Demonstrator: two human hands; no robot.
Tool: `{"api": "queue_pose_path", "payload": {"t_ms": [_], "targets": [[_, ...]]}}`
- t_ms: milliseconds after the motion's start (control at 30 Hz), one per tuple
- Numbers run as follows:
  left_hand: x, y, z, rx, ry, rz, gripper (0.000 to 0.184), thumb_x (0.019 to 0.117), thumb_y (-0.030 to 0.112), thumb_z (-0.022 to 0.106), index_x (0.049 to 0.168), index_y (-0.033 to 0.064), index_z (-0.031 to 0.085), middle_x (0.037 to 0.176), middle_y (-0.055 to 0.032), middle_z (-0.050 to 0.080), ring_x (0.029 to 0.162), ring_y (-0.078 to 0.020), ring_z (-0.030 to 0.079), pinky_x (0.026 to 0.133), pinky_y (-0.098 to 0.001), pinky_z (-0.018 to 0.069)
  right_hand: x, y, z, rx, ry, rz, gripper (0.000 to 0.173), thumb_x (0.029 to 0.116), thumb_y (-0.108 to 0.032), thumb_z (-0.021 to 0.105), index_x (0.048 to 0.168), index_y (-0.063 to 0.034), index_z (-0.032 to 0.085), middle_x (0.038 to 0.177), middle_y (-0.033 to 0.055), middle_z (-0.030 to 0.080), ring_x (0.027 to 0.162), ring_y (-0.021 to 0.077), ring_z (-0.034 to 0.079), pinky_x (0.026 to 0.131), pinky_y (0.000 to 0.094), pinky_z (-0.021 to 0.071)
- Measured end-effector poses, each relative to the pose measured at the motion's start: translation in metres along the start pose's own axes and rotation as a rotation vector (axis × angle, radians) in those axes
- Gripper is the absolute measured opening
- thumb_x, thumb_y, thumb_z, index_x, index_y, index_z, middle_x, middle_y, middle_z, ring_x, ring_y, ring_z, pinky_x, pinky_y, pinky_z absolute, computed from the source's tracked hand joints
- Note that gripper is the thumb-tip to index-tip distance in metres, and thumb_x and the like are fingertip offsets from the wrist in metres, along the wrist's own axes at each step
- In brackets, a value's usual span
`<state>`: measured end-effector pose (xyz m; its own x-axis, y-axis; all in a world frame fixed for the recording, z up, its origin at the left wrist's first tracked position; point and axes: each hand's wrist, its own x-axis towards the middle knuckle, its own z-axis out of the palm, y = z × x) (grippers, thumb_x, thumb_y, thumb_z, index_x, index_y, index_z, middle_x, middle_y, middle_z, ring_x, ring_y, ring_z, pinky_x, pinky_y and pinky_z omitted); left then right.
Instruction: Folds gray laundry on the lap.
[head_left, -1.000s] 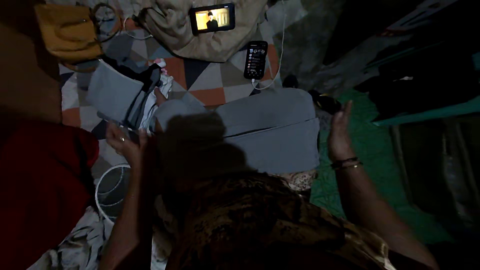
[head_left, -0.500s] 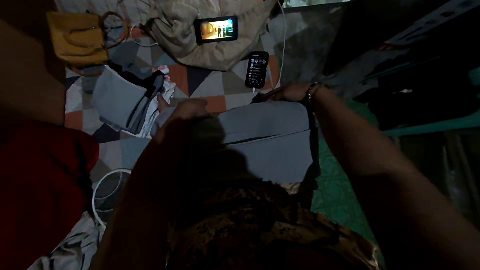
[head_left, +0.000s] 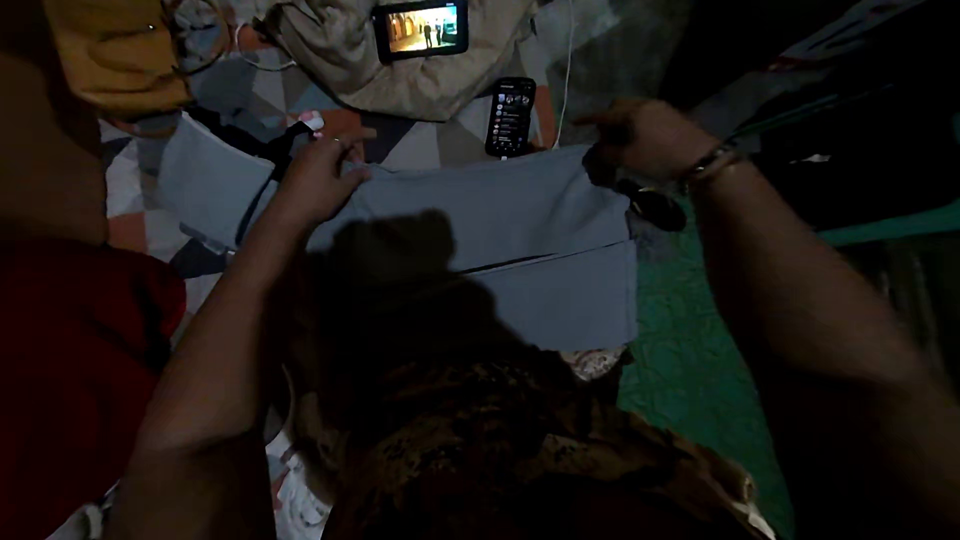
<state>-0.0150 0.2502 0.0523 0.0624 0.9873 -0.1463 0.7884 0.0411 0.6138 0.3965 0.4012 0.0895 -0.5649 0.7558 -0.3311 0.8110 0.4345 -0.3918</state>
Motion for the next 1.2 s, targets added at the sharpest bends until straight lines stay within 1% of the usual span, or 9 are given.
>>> {"api": "queue_pose_path", "payload": {"t_ms": [167, 300, 367, 500, 900, 1000, 1100, 1167, 1200], "targets": [[-0.056, 0.023, -0.004, 0.192, 0.273, 0.312, 0.042, 0.1005, 0.015, 0.06, 0.14, 0.0021, 0.058, 0.113, -0.0261, 0.068, 0.107, -0.0445, 0.064, 0.099, -0.0626, 0.0422, -0.071, -0.015, 0.006, -0.036, 0.361, -0.183, 0.052, 0.0893, 0.002, 0.064, 0.141, -0.0073, 0.061, 0.116, 0.029, 0.054, 0.093, 0.0408, 0.058, 0.079, 0.0555, 0.0508], [-0.098, 0.024, 0.009, 0.242, 0.484, 0.504, 0.027, 0.1003, 0.009, 0.061, 0.125, 0.0038, 0.068, 0.102, -0.0214, 0.071, 0.093, -0.0341, 0.066, 0.098, -0.0511, 0.0416, -0.125, -0.018, 0.033, -0.1, 0.514, -0.293, 0.047, 0.092, -0.006, 0.062, 0.139, -0.0097, 0.063, 0.111, 0.0281, 0.055, 0.092, 0.0385, 0.056, 0.079, 0.051, 0.049], [-0.117, 0.027, 0.013, 0.206, 0.488, 0.475, 0.021, 0.0992, 0.007, 0.061, 0.118, 0.0041, 0.07, 0.104, -0.0184, 0.072, 0.096, -0.03, 0.066, 0.101, -0.0477, 0.0408, -0.144, -0.015, 0.049, -0.123, 0.565, -0.323, 0.045, 0.0911, -0.006, 0.059, 0.135, -0.0106, 0.067, 0.105, 0.0281, 0.056, 0.093, 0.0415, 0.055, 0.08, 0.0537, 0.0464], [-0.147, 0.03, 0.023, 0.286, 0.441, 0.488, 0.018, 0.0975, 0.006, 0.059, 0.106, -0.0006, 0.072, 0.096, -0.0205, 0.069, 0.094, -0.0349, 0.063, 0.096, -0.0488, 0.0421, -0.172, -0.018, 0.079, -0.177, 0.61, -0.314, 0.041, 0.0927, -0.005, 0.057, 0.13, -0.0158, 0.071, 0.094, 0.0251, 0.058, 0.088, 0.0417, 0.055, 0.076, 0.0519, 0.0455], [-0.196, 0.019, 0.073, 0.237, 0.348, 0.44, 0.027, 0.101, 0.011, 0.053, 0.12, 0.0099, 0.071, 0.096, -0.0135, 0.066, 0.092, -0.0278, 0.061, 0.092, -0.0452, 0.0444, -0.201, -0.012, 0.14, -0.112, 0.549, -0.24, 0.039, 0.0967, -0.017, 0.053, 0.13, -0.0258, 0.071, 0.089, 0.0176, 0.061, 0.083, 0.0353, 0.058, 0.079, 0.0512, 0.0443], [-0.197, 0.011, 0.081, 0.225, 0.353, 0.472, 0.03, 0.0993, 0.013, 0.056, 0.126, 0.0149, 0.07, 0.1, -0.0117, 0.067, 0.091, -0.0284, 0.064, 0.087, -0.0466, 0.0498, -0.201, -0.011, 0.142, -0.136, 0.528, -0.252, 0.039, 0.097, -0.02, 0.051, 0.129, -0.0266, 0.071, 0.087, 0.0175, 0.06, 0.082, 0.0359, 0.057, 0.078, 0.0519, 0.0422], [-0.2, 0.015, 0.078, 0.147, 0.301, 0.348, 0.033, 0.0974, 0.026, 0.061, 0.127, 0.0118, 0.069, 0.113, -0.0161, 0.067, 0.107, -0.0334, 0.063, 0.095, -0.0493, 0.05, -0.201, -0.008, 0.14, -0.102, 0.458, -0.249, 0.042, 0.0967, -0.03, 0.045, 0.131, -0.0282, 0.07, 0.09, 0.0154, 0.061, 0.088, 0.0353, 0.057, 0.085, 0.0554, 0.0385], [-0.2, 0.018, 0.069, -0.007, 0.34, 0.157, 0.044, 0.0923, 0.027, 0.063, 0.125, -0.0027, 0.064, 0.124, -0.0274, 0.061, 0.12, -0.04, 0.056, 0.107, -0.0522, 0.0412, -0.201, -0.011, 0.135, -0.027, 0.468, -0.205, 0.043, 0.0977, -0.038, 0.046, 0.133, -0.0278, 0.069, 0.093, 0.0153, 0.062, 0.092, 0.0343, 0.057, 0.088, 0.0561, 0.0377], [-0.196, 0.011, 0.065, -0.052, 0.408, 0.059, 0.047, 0.0965, 0.028, 0.061, 0.128, -0.0059, 0.059, 0.13, -0.0286, 0.058, 0.125, -0.0368, 0.055, 0.11, -0.0472, 0.0413, -0.199, -0.013, 0.132, 0.006, 0.507, -0.179, 0.042, 0.0994, -0.037, 0.047, 0.132, -0.0221, 0.07, 0.095, 0.0181, 0.063, 0.094, 0.0357, 0.058, 0.089, 0.0563, 0.039]]}}
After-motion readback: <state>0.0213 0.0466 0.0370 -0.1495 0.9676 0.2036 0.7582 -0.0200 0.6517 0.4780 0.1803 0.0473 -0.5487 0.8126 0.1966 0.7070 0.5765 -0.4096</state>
